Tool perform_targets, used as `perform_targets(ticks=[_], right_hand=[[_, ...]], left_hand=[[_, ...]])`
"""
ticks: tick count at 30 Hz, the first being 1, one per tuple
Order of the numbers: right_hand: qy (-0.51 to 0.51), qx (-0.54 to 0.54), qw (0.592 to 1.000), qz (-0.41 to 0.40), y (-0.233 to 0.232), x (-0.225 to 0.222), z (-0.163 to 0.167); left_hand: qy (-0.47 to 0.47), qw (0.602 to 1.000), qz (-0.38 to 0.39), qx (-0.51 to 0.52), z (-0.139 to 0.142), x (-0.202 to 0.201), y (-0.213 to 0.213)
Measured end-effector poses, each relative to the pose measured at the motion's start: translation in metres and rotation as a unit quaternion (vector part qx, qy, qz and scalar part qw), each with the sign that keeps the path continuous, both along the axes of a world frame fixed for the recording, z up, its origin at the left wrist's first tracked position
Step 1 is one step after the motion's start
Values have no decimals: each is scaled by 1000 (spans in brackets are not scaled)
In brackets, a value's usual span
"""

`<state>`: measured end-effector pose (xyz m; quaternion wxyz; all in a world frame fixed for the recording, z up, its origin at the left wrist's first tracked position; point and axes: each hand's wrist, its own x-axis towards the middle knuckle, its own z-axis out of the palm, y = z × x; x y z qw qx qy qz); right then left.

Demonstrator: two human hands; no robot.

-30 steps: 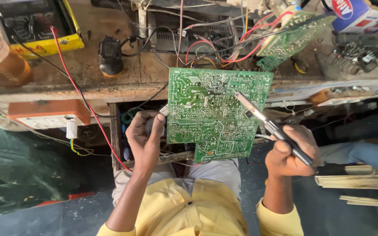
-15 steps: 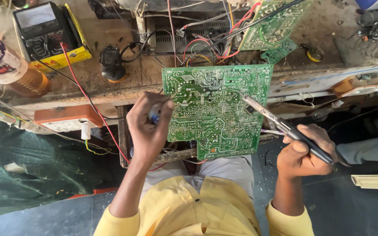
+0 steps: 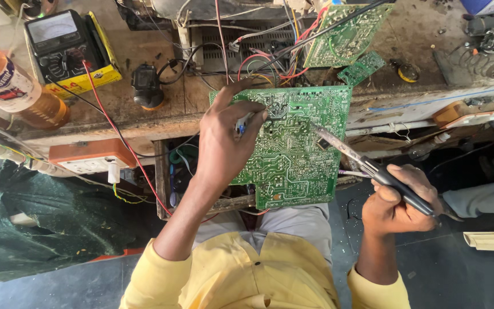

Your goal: The person holds a green circuit board against the workbench with one hand while using a soldering iron in the other hand to solder points on the board, occasionally repositioning the board and touching components with a finger between soldering passes.

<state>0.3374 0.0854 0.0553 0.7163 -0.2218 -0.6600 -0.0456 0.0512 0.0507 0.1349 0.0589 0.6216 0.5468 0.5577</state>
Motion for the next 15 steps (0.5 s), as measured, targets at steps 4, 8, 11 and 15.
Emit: perform_targets(ticks=[4,8,11,15], right_hand=[[4,-20,1000,-13,-1,-7,3],[-5,-34,999,16,1,-17,7],[-11,-40,998,38,3,-25,11],[-21,-45,998,45,7,-34,15]], left_hand=[[12,1000,-1,7,-1,3,5],[-17,1000,-5,-18,0,4,9],[-9,1000,-11,-11,1,2,10],[-3,1000,-17,-12,2,-1,11]])
